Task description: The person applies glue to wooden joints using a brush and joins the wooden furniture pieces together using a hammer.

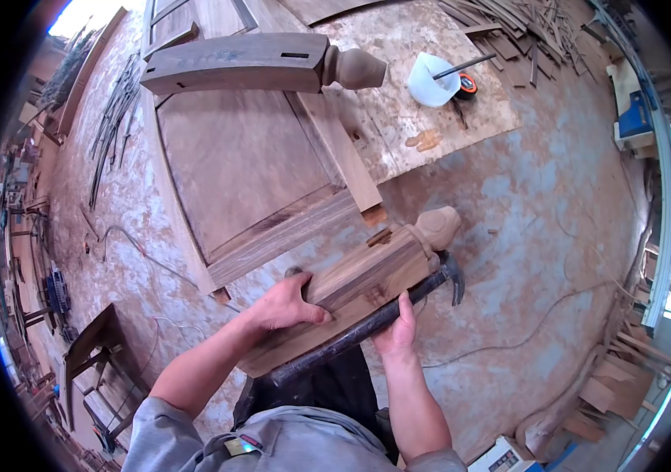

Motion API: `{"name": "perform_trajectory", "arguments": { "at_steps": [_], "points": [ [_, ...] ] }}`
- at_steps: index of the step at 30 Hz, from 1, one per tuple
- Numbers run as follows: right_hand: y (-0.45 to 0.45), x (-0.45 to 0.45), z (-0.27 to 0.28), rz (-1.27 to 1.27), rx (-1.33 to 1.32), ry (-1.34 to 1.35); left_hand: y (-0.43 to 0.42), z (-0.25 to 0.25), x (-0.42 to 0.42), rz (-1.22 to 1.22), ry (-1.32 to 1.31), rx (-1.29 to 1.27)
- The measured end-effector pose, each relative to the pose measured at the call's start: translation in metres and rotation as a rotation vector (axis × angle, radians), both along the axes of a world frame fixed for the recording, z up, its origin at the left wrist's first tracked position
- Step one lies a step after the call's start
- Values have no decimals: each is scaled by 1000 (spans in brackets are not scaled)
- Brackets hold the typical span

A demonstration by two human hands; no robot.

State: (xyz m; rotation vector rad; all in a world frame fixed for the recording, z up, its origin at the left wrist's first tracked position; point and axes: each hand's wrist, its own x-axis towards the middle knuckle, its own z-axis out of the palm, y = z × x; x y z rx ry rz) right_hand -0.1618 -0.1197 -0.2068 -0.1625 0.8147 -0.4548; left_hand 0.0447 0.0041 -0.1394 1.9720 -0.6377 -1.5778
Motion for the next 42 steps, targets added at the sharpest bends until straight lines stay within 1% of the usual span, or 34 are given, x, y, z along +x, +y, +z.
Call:
{"name": "perform_trajectory", "arguments": {
  "at_steps": [5, 11, 17, 20, 23, 26, 32, 38, 41, 42],
  "points": [
    [-3, 1, -7, 21, -33, 45, 1, -12, 2, 20, -28, -21],
    [-9, 8, -7, 10, -157, 71, 3, -16, 8, 34, 8, -30],
    [-12, 13, -4, -12, -149, 71, -6, -1, 12, 63, 61, -10],
    [-13, 12, -8, -19, -125, 116, -8, -1, 13, 64, 69, 31],
    [-15, 17, 1, 2, -132, 131, -8, -6, 12, 81, 51, 16],
    [-16, 20, 7, 30, -193, 174, -8, -8, 13, 89, 73, -14],
    [-16, 18, 2, 31, -225, 155, -8, -3, 17, 117, 144, -18],
    [-11, 22, 16, 34, -252, 187, 1, -17, 22, 129, 223, -82],
    [-10, 23, 24, -43, -150, 230, 3, -24, 27, 113, 281, -92],
    [-10, 21, 27, -33, -116, 222, 2, -23, 28, 113, 281, -85]
  ]
}}
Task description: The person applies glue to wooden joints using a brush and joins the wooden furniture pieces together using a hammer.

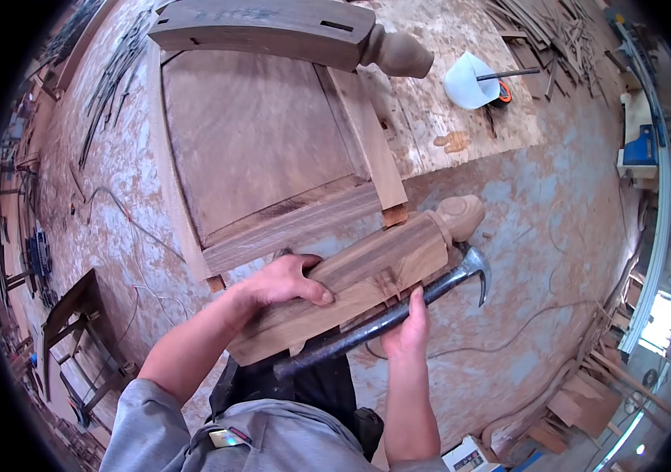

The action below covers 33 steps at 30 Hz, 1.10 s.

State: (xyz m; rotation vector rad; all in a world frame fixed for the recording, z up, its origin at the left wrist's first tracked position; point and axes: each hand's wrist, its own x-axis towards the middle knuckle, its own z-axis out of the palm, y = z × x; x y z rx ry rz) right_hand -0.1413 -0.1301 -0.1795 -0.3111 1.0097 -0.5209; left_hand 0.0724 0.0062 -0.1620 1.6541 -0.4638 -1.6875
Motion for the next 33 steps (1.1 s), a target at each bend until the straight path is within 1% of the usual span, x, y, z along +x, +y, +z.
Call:
{"name": "perform_trajectory", "arguments": {
  "at_steps": [2, 5, 6, 7, 9, 12, 13, 15, 18, 21, 22, 26, 27, 29, 30, 31, 33],
  "points": [
    [-5, -11, 8, 15, 64, -21, -2, 6, 4, -3, -2, 8],
    [-9, -30, 19, 13, 24, 344, -3, 12, 8, -39, -70, 36],
    [-12, -33, 28, -74, 91, 340, -4, 14, 10, -43, -63, 35],
    [-9, -36, 34, -119, 49, 311, -4, 17, 10, -49, -51, 38],
    [-8, -42, 40, -172, 4, 337, -4, 17, 11, -60, -49, 45],
    [-4, -56, 44, -128, -167, 449, -3, 14, 11, -62, -62, 49],
    [-7, -63, 40, -161, -194, 442, -2, 14, 10, -58, -55, 44],
    [-15, -74, 46, -110, -65, 261, 0, 12, 9, -47, -36, 32],
    [-27, -96, 41, 52, -27, 152, 0, 14, 8, -27, -23, 12],
    [-27, -91, 39, 22, -48, 309, -1, 20, 9, -40, -30, 13],
    [-26, -81, 44, -31, -43, 335, -1, 22, 8, -40, -34, 18],
    [-33, -79, 44, -86, -49, 348, 2, 12, -3, -60, -18, -13],
    [-37, -80, 47, -92, -71, 381, 3, 21, -7, -74, -13, -31],
    [-43, -85, 56, -111, -112, 447, 9, 31, -20, -75, -145, -62],
    [-48, -89, 61, -128, -131, 456, 10, 49, -21, -102, -209, -53],
    [-52, -90, 70, -92, -193, 477, 12, 73, -21, -133, -273, -45],
    [-59, -90, 96, -30, -318, 513, 20, 109, -26, -149, -582, -86]
  ]
}}
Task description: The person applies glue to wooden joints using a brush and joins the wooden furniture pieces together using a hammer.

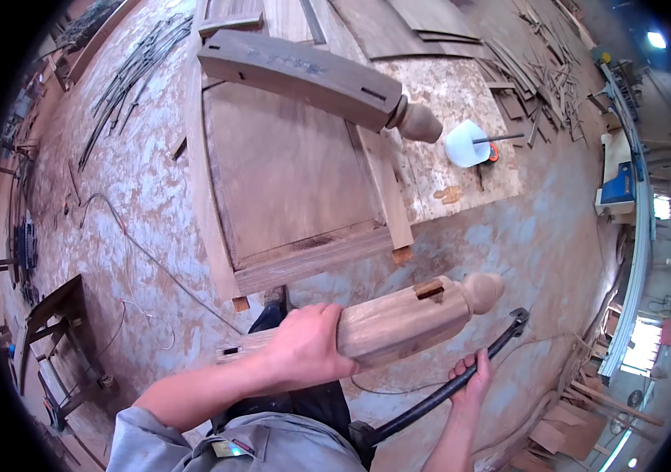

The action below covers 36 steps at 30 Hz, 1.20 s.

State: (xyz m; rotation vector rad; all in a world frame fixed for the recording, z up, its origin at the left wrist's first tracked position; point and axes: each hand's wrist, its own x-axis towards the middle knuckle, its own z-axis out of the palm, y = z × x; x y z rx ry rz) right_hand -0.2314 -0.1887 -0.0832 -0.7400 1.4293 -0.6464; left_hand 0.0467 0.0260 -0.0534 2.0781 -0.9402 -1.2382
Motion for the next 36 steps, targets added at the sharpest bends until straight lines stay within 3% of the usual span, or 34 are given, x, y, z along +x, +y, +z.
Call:
{"name": "perform_trajectory", "arguments": {
  "at_steps": [3, 7, 8, 11, 19, 26, 30, 32, 36],
  "points": [
    [-16, 13, 44, 115, -161, 5, 17, 40, 6, 10, -372, -69],
    [-20, 51, 84, 188, -317, -91, 42, 47, 29, 62, -677, -97],
    [-21, 46, 70, 276, -290, -48, 46, 46, 37, 80, -730, -94],
    [-26, 40, 26, 489, -356, 241, 57, 32, 55, 117, -777, -112],
    [-77, 101, 13, 857, -301, 593, 54, 25, 88, 150, -849, -83],
    [-224, 142, -33, 1436, -699, 716, 7, 7, 86, 201, -857, 10],
    [-287, 188, -26, 1765, -876, 838, -23, 11, 86, 183, -862, 18],
    [-317, 199, -50, 1785, -1168, 724, -36, 13, 85, 165, -862, 29],
    [-326, 231, -49, 1708, -1341, 792, -51, 8, 89, 162, -823, 90]
  ]
}}
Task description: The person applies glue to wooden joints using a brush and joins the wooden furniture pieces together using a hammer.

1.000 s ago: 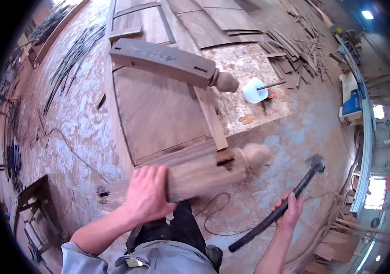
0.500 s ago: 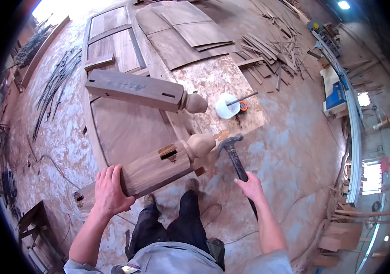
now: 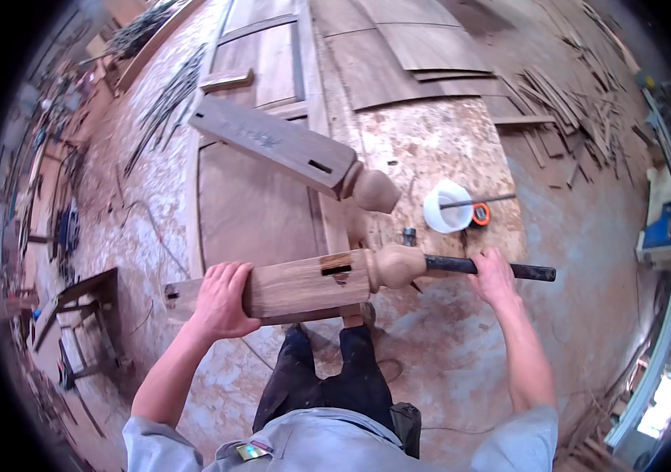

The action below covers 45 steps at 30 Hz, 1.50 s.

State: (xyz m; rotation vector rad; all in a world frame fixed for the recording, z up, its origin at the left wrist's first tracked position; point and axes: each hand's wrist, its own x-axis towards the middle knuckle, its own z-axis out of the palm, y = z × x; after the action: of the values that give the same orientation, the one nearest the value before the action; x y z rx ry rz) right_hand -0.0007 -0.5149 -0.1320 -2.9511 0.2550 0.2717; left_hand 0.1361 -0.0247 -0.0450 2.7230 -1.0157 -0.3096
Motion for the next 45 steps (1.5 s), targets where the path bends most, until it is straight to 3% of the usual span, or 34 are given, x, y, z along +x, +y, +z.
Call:
{"name": "perform_trajectory", "arguments": {
  "at_steps": [6, 10, 13, 16, 19, 20, 24, 29, 34, 36, 39, 42, 45],
  "points": [
    [-2, 13, -5, 35, -40, -102, -3, -17, 9, 6, 34, -31],
    [-9, 9, 1, 154, 69, -274, -9, -11, 11, 18, 73, 36],
    [-23, 14, -3, -319, 440, -338, -32, 18, 1, 53, -72, -18],
    [-37, 38, 22, -864, 1209, -310, -82, 45, 6, -3, -91, -118],
    [-47, 60, 23, -895, 1432, -342, -177, 72, 25, 65, 294, -281],
    [-48, 67, 25, -892, 1472, -346, -209, 56, 31, 23, 204, -408],
    [-44, 85, 22, -1006, 1541, -333, -311, 11, 50, 23, 368, -25],
    [-32, 93, 17, -889, 1506, -287, -352, -37, 57, 180, 336, 47],
    [-14, 80, 42, -641, 1369, -270, -352, -20, 59, 243, 371, 16],
    [-5, 70, 72, -541, 1248, -379, -341, -1, 60, 203, 329, -36],
    [10, 61, 102, -359, 1122, -537, -313, 35, 56, 149, 232, -161],
    [39, 60, 148, -68, 777, -643, -271, 77, 49, 126, 198, -158],
    [84, 63, 169, 17, 785, -587, -217, 96, 37, 120, 110, -248]
  ]
}}
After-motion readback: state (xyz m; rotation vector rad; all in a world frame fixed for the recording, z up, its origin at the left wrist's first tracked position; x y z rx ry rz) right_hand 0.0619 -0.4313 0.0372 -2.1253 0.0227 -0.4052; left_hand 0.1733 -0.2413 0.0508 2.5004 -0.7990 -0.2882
